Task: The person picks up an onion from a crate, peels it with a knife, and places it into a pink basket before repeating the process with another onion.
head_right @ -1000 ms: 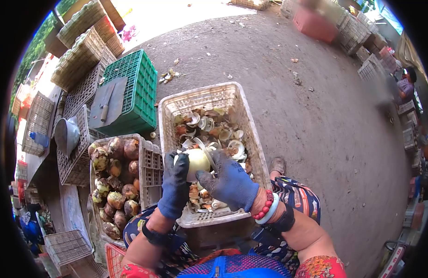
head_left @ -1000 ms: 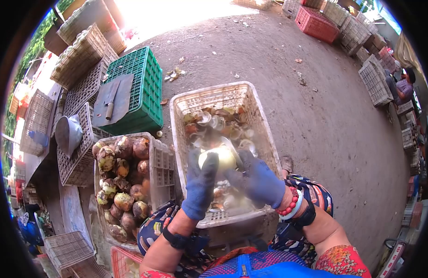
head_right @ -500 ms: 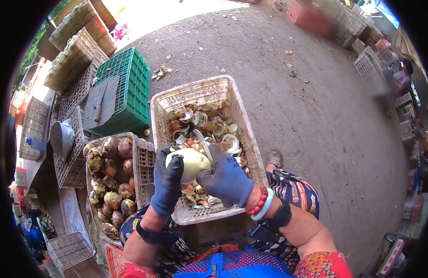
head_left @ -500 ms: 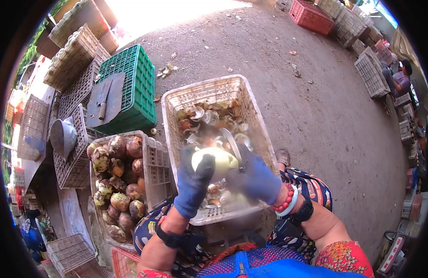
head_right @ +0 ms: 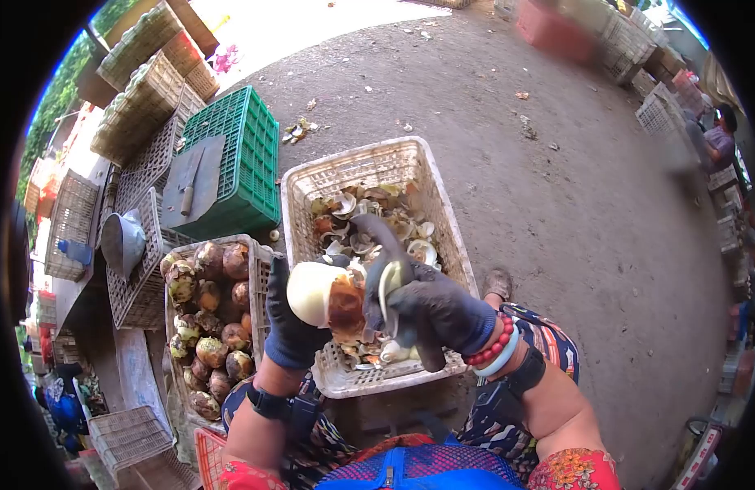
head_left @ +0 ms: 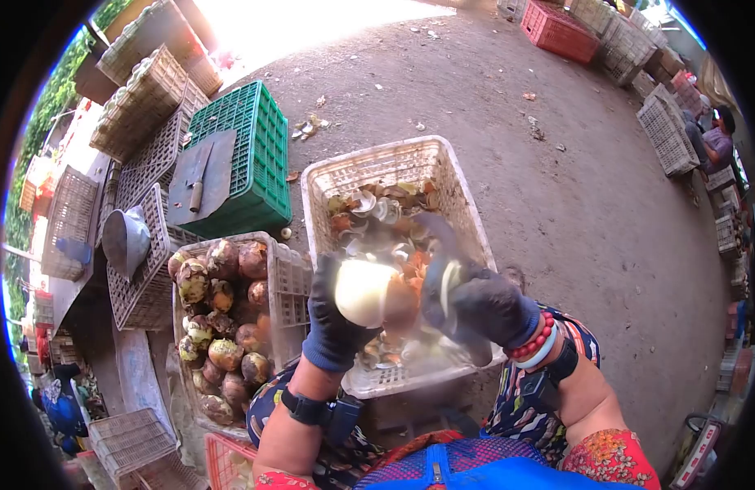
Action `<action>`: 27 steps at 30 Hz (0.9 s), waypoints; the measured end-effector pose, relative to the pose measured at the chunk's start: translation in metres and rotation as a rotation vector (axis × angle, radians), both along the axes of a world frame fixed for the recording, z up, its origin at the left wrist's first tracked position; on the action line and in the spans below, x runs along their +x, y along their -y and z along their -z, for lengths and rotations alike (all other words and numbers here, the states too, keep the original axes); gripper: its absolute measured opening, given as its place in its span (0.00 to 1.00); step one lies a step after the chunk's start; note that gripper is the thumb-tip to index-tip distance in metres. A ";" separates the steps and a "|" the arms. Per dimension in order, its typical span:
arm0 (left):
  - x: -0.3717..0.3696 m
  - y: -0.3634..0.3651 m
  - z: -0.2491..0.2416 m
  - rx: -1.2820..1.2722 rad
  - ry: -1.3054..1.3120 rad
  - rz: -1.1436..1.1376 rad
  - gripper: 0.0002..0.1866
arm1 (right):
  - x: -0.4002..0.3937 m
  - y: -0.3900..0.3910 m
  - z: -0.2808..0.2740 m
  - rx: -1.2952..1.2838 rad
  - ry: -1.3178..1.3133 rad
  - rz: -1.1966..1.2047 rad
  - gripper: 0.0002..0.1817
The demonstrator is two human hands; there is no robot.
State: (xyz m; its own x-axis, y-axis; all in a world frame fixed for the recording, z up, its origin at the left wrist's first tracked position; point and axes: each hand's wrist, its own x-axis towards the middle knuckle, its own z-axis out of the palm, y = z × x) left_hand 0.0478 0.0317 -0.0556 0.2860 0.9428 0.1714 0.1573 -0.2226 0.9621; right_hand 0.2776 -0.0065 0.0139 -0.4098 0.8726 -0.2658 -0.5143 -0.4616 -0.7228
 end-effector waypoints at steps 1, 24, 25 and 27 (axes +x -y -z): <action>0.002 0.000 0.001 -0.097 0.121 -0.071 0.23 | 0.001 0.000 -0.004 -0.042 -0.057 0.049 0.23; 0.006 0.017 0.019 -0.263 0.415 0.133 0.20 | -0.036 0.005 0.034 0.472 0.710 0.132 0.28; 0.007 0.019 0.021 -0.200 0.371 0.130 0.22 | -0.037 0.006 0.036 0.493 0.700 0.155 0.27; 0.008 0.021 0.023 -0.093 0.285 0.109 0.26 | -0.036 0.008 0.037 0.519 0.796 0.169 0.23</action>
